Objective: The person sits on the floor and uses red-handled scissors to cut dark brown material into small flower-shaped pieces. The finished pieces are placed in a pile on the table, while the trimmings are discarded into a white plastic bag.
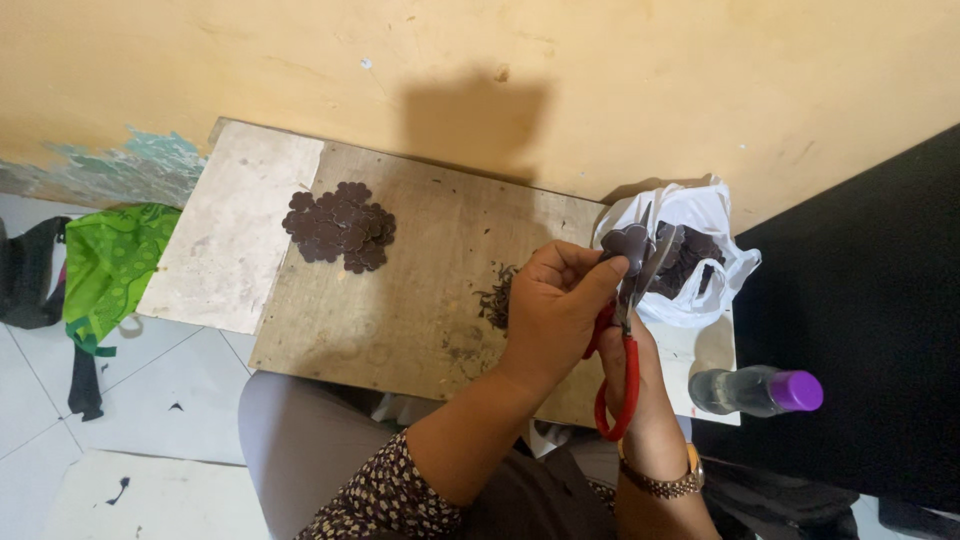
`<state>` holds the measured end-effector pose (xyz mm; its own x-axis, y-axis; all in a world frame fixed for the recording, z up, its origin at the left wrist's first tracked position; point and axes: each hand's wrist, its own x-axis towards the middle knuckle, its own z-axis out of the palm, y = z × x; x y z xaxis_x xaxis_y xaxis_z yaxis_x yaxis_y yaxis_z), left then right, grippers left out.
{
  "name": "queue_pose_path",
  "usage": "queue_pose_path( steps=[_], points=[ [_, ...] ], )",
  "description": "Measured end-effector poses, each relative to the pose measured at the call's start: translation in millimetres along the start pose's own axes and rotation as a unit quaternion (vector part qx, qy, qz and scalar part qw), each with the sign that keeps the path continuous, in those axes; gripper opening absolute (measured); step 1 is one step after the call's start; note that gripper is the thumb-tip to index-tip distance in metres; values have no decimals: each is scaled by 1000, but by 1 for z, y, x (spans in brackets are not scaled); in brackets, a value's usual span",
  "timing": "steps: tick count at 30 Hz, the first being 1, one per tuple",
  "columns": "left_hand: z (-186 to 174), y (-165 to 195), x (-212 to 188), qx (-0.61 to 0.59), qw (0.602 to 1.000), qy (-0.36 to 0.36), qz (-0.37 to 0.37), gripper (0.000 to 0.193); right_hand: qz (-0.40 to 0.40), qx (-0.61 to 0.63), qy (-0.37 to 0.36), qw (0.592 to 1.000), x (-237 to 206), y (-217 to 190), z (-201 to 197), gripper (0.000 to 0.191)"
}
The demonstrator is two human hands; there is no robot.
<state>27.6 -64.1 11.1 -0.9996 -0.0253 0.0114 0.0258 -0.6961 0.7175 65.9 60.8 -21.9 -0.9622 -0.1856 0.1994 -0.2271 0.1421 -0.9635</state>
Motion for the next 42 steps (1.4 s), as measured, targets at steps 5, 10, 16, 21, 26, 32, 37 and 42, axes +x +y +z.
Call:
queue_pose_path(
  steps=[5,10,16,21,26,32,37,42],
  points=[
    [3,1,-3,-13,1000,-3,-5,16,13,10,23,1000,-1,3,2,73],
    [4,-1,-4,-34,999,-4,8,16,7,-28,50,998,-2,10,3,74],
    [4,1,-5,-13,1000,6,9,16,7,1,34,999,-3,13,-2,70],
    [2,11,-3,8,1000,-1,-6,17,36,7,24,999,-5,3,-5,60],
    [1,19,-3,5,999,-5,-33,15,2,15,-11,1000,-2,-6,-7,56],
    [-2,21,0,36,999,-18,-1,12,15,16,-20,1000,-3,-13,-6,55],
    [-4,17,1,27,999,-19,-4,13,4,31,-27,999,-3,-13,-7,54],
    [-8,12,5,11,1000,-22,-11,13,21,18,-21,999,-4,-14,-8,53]
  ],
)
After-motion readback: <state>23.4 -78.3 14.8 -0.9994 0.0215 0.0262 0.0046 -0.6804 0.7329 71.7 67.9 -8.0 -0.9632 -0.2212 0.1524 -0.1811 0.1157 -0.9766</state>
